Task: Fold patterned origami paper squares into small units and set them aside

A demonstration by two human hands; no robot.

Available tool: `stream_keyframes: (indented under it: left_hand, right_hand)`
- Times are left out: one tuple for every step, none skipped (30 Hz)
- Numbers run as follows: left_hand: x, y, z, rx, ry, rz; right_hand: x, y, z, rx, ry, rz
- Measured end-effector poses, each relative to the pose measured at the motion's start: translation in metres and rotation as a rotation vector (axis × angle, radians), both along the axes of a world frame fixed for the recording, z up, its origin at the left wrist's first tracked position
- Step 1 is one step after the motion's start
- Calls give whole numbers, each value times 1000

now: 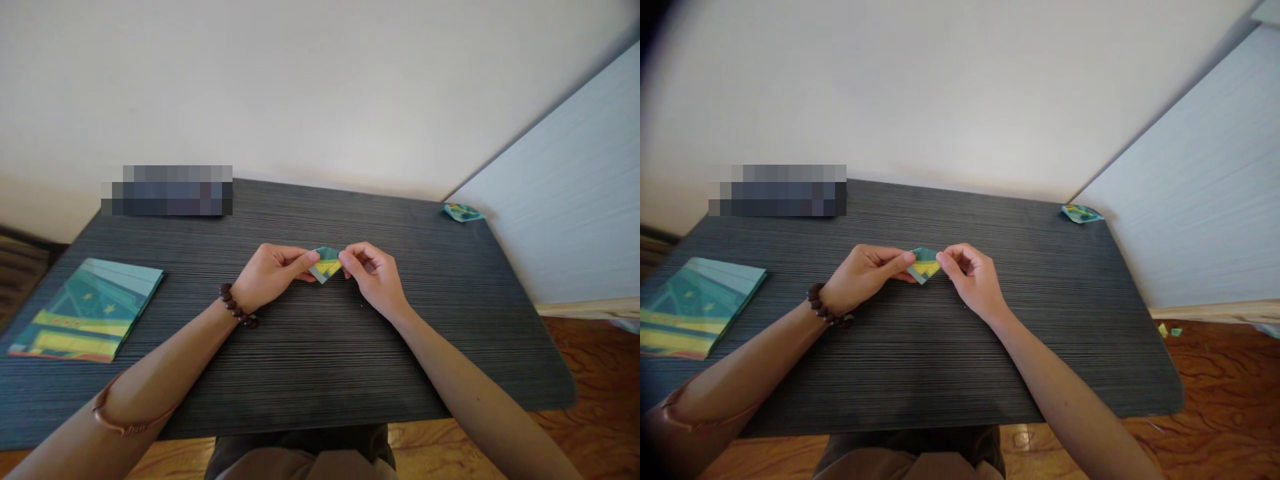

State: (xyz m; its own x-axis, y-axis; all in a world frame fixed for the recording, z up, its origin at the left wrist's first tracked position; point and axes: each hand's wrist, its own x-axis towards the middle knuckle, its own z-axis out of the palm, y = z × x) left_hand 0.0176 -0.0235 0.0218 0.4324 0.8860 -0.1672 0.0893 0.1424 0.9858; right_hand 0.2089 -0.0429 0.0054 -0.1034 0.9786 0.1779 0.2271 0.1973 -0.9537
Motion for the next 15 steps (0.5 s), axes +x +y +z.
stream_keyframes:
  left_hand:
    - [0, 0, 0, 25, 20, -2]
    - [1, 0, 0, 54, 32, 2]
    - [1, 0, 0, 86, 39, 13]
    - [2, 0, -1, 118, 46, 26]
    - [2, -1, -2, 147, 53, 41]
    - [2, -1, -3, 170, 64, 51]
    - [2, -1, -4, 187, 76, 59]
    - [3, -1, -5, 199, 90, 67]
    - [2, -1, -5, 208, 104, 75]
    - [2, -1, -6, 210, 110, 85]
    - [2, -1, -6, 204, 108, 96]
    - [2, -1, -6, 195, 100, 107]
    - [2, -1, -6, 184, 89, 114]
    - [2, -1, -5, 175, 78, 113]
    - [2, -1, -5, 173, 73, 108]
  right_hand:
    - [0, -1, -1, 14, -15, 14]
    - [-1, -1, -1, 30, -36, 27]
    - [-1, -2, -1, 50, -64, 38]
    - [-1, -3, -1, 69, -95, 46]
    - [-2, -4, -1, 86, -126, 51]
    - [-2, -5, 0, 101, -150, 55]
    - [-3, -5, 1, 113, -166, 58]
    - [-3, -6, 1, 121, -177, 68]
    - [-4, -6, 2, 127, -186, 79]
    - [-4, -6, 2, 131, -194, 87]
    - [-3, -6, 2, 136, -199, 89]
    - [-3, -6, 2, 139, -203, 81]
    - [-3, -6, 1, 141, -206, 65]
    - [-2, -6, 1, 143, -206, 46]
    - [-2, -6, 1, 144, -207, 29]
